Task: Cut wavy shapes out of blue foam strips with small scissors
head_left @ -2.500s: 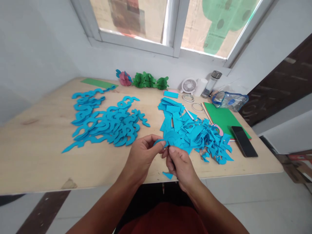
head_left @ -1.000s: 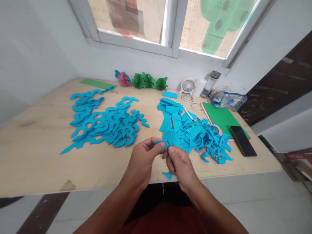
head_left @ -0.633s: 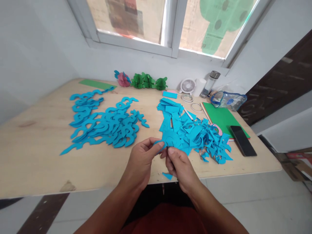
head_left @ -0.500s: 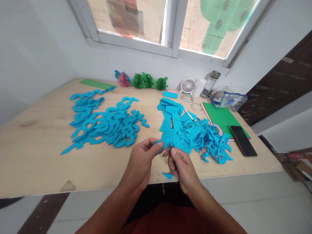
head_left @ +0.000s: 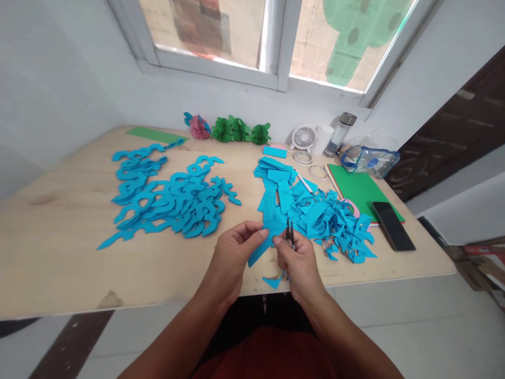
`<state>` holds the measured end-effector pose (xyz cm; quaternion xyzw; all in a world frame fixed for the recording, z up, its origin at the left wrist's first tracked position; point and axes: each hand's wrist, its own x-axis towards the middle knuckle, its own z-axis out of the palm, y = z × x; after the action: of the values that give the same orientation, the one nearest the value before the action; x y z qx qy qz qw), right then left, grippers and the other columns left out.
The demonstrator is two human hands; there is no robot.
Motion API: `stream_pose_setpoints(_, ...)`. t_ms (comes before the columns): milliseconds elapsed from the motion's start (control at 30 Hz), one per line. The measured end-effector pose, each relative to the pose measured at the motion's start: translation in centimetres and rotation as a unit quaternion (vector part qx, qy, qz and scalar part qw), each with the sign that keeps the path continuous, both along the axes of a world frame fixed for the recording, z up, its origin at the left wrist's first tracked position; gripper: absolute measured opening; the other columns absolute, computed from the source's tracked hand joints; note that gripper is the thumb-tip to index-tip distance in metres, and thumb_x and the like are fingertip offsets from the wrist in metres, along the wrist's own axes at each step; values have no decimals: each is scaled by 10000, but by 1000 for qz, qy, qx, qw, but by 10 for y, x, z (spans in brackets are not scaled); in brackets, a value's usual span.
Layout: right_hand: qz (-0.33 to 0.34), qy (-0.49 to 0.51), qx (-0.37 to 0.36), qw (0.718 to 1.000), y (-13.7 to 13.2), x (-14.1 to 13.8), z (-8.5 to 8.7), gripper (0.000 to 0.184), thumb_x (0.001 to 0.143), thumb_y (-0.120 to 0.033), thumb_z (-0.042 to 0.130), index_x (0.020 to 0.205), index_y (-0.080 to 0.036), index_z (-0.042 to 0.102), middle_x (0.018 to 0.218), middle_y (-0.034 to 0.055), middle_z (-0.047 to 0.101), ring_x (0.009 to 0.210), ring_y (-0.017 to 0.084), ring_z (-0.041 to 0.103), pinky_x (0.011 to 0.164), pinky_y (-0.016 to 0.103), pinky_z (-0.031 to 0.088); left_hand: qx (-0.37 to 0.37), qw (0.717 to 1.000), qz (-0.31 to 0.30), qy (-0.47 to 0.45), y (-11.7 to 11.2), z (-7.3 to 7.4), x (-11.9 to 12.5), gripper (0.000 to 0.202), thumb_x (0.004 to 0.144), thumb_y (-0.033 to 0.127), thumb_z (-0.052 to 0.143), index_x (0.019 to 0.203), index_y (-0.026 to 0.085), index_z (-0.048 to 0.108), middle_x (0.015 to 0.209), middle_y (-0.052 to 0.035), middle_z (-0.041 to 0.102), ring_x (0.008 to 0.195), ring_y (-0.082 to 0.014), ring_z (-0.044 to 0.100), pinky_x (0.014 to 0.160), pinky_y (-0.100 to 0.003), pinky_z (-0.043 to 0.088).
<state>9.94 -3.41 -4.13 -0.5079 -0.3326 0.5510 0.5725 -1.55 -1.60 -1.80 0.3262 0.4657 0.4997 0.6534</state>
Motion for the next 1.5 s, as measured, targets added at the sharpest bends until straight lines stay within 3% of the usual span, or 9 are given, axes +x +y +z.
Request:
stream_pose_setpoints(367,-8,-20,-6,1000,-1,-1,-3,184,697,-291,681,676,-180,536,473,-107,315,411,54,214,389,202,157,-43,998,4,-46,1,1,0,212,559,262,805,620,150,636,621,10,632,591,-114,560,595,-229,451)
stream_pose_setpoints(433,-36,-6,-21,999,-3,1,-4,207,672,-308,698,696,-183,535,457,-117,305,389,49,202,379,199,147,-48,997,37,-55,5,5,-5,216,531,253,815,604,152,639,604,15,634,554,-99,546,569,-216,449)
stream_pose_setpoints(533,-87,10,-29,996,-1,13,-4,269,632,-341,729,720,-186,527,439,-131,288,374,45,178,371,196,126,-30,988,141,-61,12,11,-15,241,475,243,836,576,168,631,567,35,624,544,-94,557,561,-197,456)
stream_pose_setpoints(633,-94,2,-27,995,10,34,-1,301,625,-368,743,765,-172,562,437,-130,287,376,48,186,374,196,132,-41,990,122,-63,14,12,-19,245,459,237,847,579,163,647,554,31,629,525,-89,554,515,-181,445)
stream_pose_setpoints(800,-141,-91,17,986,28,67,-2,460,656,-381,732,1033,-137,632,467,-116,321,400,62,231,388,201,157,-63,985,124,-102,10,5,-13,239,473,228,853,619,154,679,593,27,655,559,-83,572,534,-169,468)
stream_pose_setpoints(933,-160,-109,5,981,22,65,-12,355,670,-426,713,850,-125,659,468,-97,329,407,64,234,386,210,164,-78,984,104,-122,9,2,-11,238,494,228,849,653,140,695,638,6,679,578,-82,574,564,-177,484)
stream_pose_setpoints(1067,-82,-86,7,993,6,34,-11,308,701,-443,681,790,-149,658,461,-92,308,410,73,229,388,216,173,-80,983,82,-142,7,3,-6,214,514,217,842,649,151,689,624,15,661,572,-88,564,572,-194,481)
stream_pose_setpoints(1233,36,-95,12,995,-3,-4,-3,182,719,-333,665,777,-161,654,504,-73,353,459,84,266,423,219,206,-67,986,43,-149,3,1,1,178,574,232,811,671,155,683,678,-3,672,679,-124,604,668,-221,481)
stream_pose_setpoints(1500,27,-135,21,990,4,-2,-3,122,719,-260,612,658,-175,548,537,-61,374,509,97,315,480,231,266,-48,996,26,-75,-3,-5,-3,133,623,238,769,681,150,687,691,-16,667,689,-141,586,681,-260,458)
